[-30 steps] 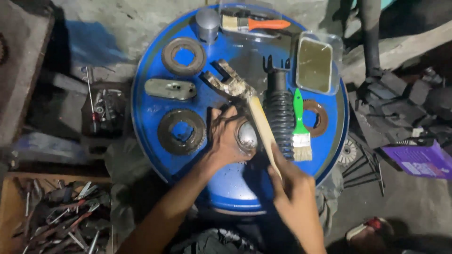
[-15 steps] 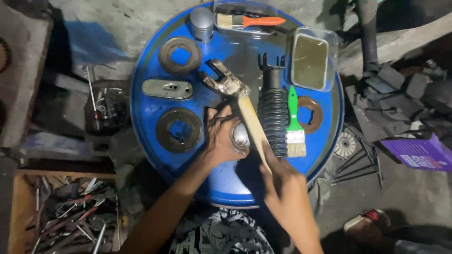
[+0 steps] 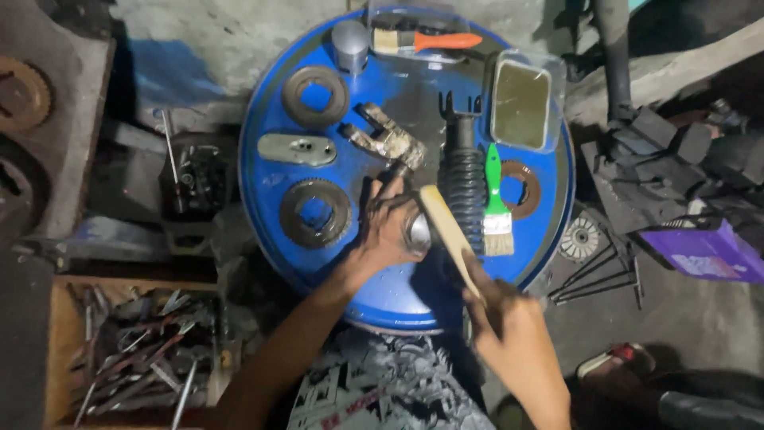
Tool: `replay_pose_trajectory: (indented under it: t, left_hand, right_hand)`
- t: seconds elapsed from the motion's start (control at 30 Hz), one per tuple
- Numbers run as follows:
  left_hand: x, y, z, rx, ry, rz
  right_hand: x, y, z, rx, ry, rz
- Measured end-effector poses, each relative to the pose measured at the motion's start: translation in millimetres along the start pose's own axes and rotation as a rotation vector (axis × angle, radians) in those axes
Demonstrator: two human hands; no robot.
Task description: Cleaning an engine piston using a brush and a wooden scraper with cleaning fluid on a makeshift workbench.
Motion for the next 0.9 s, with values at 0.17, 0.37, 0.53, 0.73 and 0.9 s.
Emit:
replay_pose_trajectory:
  t: [0.17,0.37,0.53,0.73,0.9]
  left_hand:
    - [-13.3,3.9,15.4,-0.048,0.017,-0.101]
    - [-22.6,15.5,30.7,-0.100,0.041,-0.166]
    - [-20.5,13.2,29.9,0.006,0.037,-0.066]
    - [-14.8,10.8,14.5,-0.063,0.108,-0.074]
    - [-18.2,7.5,19.0,-0.031,0.003,-0.051]
  right_hand:
    - [-18.4,-34.4,22.5,0.119,-0.061,-0.097]
    - [-3.6,1.6,-16.0,-0.040,-0.057,-0.066]
    - [-8.7,-5.4,2.6,0.058,-0.094,-0.055]
    - [-10.8,-11.2,16.1,0.163,-0.087,-0.083]
    - [3.4,-6.3,5.5,0.048,-0.068,-0.017]
Point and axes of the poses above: each hand's wrist, its own y-axis away from the middle knuckle, its own z-axis out of the palm, x = y × z, the point moved 1 cm from there along -y, towards the middle knuckle, and after that the axes turned 5 degrees about y, right-handed, at the moved point
